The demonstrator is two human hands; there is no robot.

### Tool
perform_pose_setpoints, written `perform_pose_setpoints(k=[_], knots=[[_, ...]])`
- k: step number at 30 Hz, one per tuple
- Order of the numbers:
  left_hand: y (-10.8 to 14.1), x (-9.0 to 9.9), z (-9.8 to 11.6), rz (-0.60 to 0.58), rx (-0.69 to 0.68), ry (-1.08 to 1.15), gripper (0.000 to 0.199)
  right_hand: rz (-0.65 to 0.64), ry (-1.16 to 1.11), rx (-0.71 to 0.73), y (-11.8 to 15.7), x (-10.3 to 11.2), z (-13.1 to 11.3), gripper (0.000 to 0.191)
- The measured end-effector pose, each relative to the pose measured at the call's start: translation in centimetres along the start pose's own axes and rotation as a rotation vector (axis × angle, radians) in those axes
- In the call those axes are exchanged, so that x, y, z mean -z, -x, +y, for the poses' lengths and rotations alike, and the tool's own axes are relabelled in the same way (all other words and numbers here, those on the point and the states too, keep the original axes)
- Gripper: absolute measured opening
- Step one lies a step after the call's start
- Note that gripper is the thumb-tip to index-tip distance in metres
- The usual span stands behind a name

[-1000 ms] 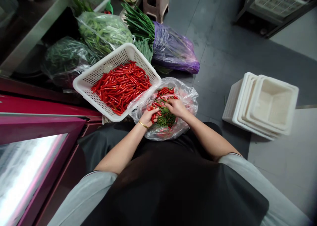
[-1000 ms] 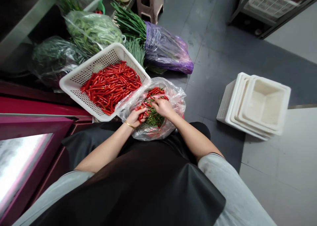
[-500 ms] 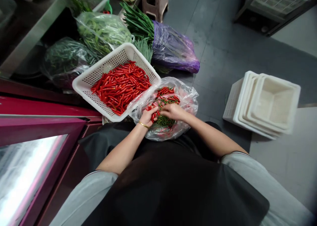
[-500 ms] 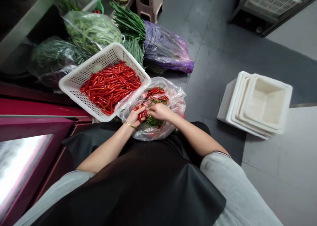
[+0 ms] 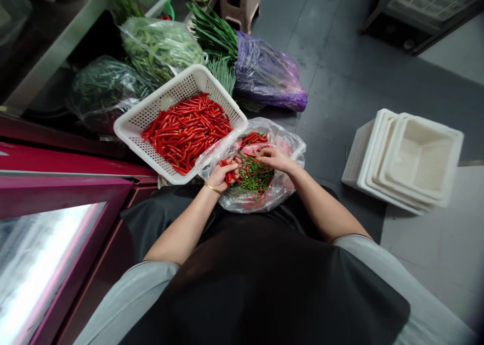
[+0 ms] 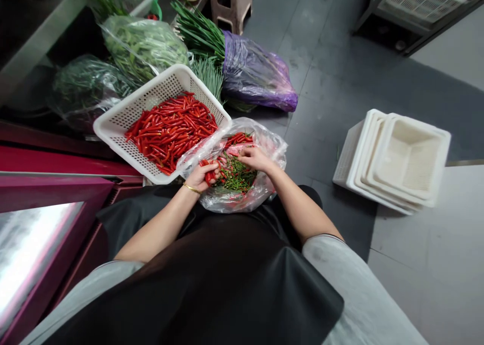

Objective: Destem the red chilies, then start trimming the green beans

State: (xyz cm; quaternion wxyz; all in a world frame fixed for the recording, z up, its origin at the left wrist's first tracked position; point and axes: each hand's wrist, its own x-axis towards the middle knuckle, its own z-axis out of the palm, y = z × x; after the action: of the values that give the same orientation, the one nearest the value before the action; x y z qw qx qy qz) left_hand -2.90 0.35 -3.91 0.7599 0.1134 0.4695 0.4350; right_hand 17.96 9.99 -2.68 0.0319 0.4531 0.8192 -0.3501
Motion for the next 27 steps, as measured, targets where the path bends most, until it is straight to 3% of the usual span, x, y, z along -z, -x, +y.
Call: perform_pose_setpoints(k=[4,7,11,15,18,21,24,27], knots=[[0.3,-0.4,0.1,-0.084,0.021,-0.029,0.040,0.125,0.198,-0.089,0.8,-0.3,0.2,0.029],[0.5,-0.7,-0.2,0.007,0.052,-0.088,0.041,0.047,0.397,-0.107,-1.6,-2.1,-1.5,0.036],[0.5,-0.8,-0.4,0.126,0.008,-0.138,0.037,-0.023,0.441,-0.163,-3.4,-2.8,-3.4,0.038],[-0.4,-1.9,-0.9,0.205,-0.095,-0.162,0.029,0.048,0.427,-0.043,-0.7,-2.3,-4.7,0.039],[-1.5,-3.1,-1.7,0.192,-0.171,-0.147,0.027,0.090,0.368,0.051,1.6,-2.9,-5.2,0.043],[-2.0,-3.4,-2.0,0.221,-0.191,-0.105,0.026,0.164,0.255,0.061,2.0,-3.0,-4.2,0.040],[-1.3,-2.3,-1.0,0.263,-0.209,-0.106,0.024,0.280,0.114,-0.028,1.3,-1.3,-1.5,0.035],[0.2,-1.2,0.3,0.185,-0.148,-0.170,0.026,0.213,0.057,-0.149,1.6,0.6,1.2,0.030]])
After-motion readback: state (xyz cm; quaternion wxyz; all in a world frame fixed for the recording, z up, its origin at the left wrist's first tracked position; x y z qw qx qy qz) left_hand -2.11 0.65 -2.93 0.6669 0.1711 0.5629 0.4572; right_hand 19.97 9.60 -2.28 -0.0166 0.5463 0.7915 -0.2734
